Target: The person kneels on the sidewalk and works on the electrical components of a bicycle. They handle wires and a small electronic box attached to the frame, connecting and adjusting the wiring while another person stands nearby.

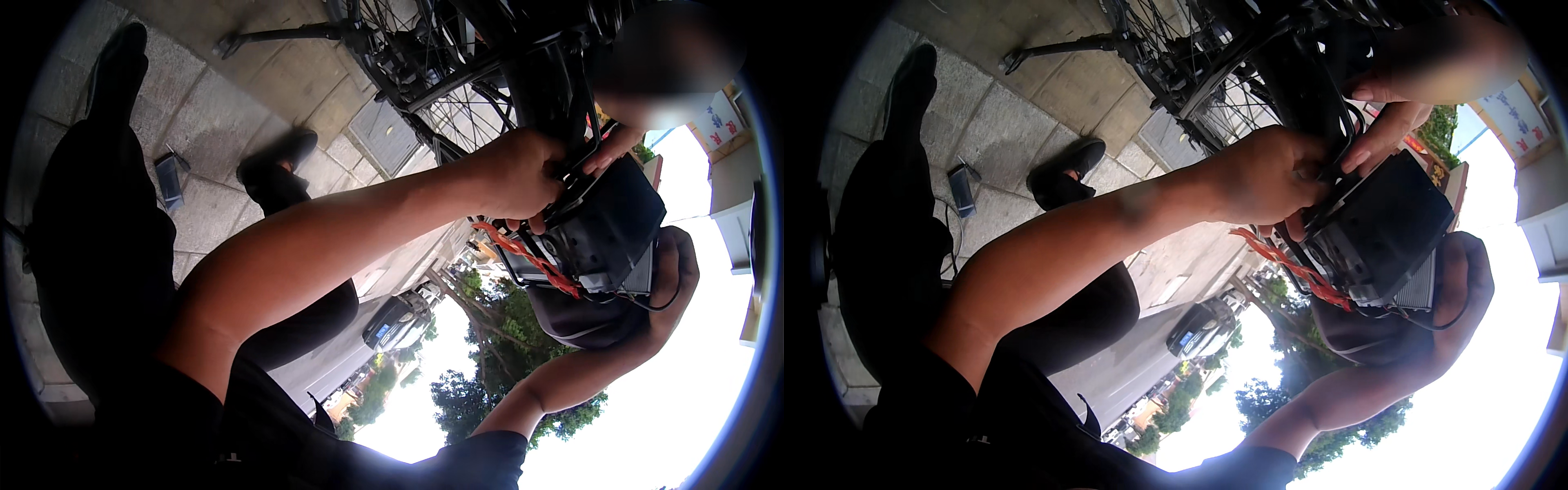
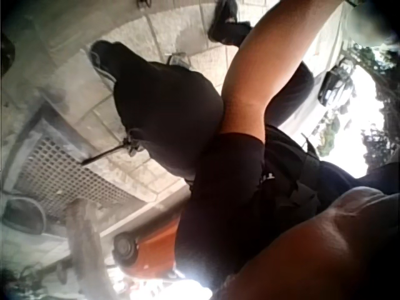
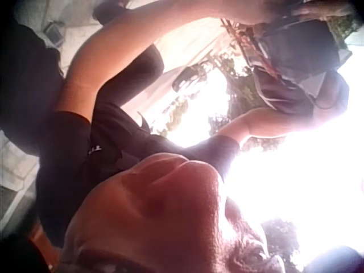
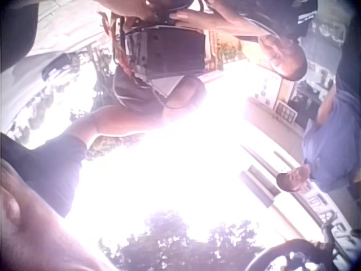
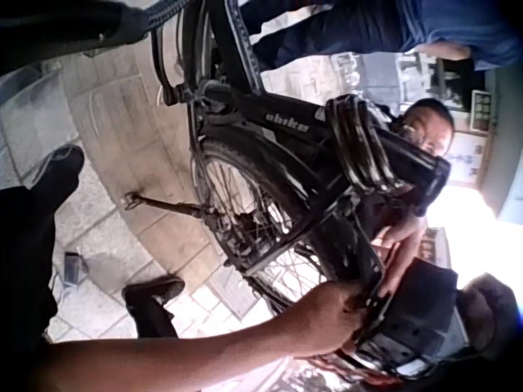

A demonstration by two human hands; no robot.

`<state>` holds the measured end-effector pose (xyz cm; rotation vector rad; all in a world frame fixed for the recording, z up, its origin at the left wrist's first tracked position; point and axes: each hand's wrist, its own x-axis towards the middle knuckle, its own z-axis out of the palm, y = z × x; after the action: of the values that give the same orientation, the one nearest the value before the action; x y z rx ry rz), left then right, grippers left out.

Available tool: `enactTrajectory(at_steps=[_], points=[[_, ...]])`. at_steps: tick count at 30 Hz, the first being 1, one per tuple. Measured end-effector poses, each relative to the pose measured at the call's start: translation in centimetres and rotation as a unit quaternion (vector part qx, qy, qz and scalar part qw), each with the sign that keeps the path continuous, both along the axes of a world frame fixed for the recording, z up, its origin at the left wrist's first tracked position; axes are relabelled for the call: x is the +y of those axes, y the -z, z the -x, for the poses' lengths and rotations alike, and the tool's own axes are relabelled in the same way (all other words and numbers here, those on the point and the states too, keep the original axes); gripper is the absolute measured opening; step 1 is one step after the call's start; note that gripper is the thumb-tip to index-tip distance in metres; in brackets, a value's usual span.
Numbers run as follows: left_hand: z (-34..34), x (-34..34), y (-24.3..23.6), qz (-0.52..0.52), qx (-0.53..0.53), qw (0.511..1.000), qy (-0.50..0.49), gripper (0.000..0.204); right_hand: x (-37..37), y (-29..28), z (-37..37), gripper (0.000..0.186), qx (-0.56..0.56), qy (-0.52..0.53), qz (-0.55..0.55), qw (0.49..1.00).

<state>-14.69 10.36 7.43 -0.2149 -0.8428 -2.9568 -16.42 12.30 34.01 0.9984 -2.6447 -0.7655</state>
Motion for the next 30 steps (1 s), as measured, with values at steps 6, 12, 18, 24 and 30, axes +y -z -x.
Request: enactTrajectory(at_steps=[6,12,18,24,30], points=[[0.1,-3.0,-0.5,0.072,0.029,0.990,0.113,0.022,0.1,0.2,-0.1,0.025,-0.002,-0.009,-0.024,1.000],[0.9,-1.8,1.8,0.056,0.146,0.988,-0.018,0.032,-0.2,0.7,-0.2,0.024,-0.008,-0.026,-0.051,0.998],[0.7,-0.5,0.5,0.136,0.062,0.988,-0.030,0.030,-0.2,1.0,-0.2,0.023,-0.010,-0.037,-0.072,0.997],[0.9,-0.2,1.3,0.154,0.074,0.985,-0.021,0.021,-0.3,1.0,-0.5,0.022,-0.007,-0.041,-0.089,0.995],[0.0,-0.1,0.8,0.114,0.059,0.981,-0.145,0.035,-0.4,1.0,-0.9,0.021,-0.011,-0.031,-0.093,0.995]])
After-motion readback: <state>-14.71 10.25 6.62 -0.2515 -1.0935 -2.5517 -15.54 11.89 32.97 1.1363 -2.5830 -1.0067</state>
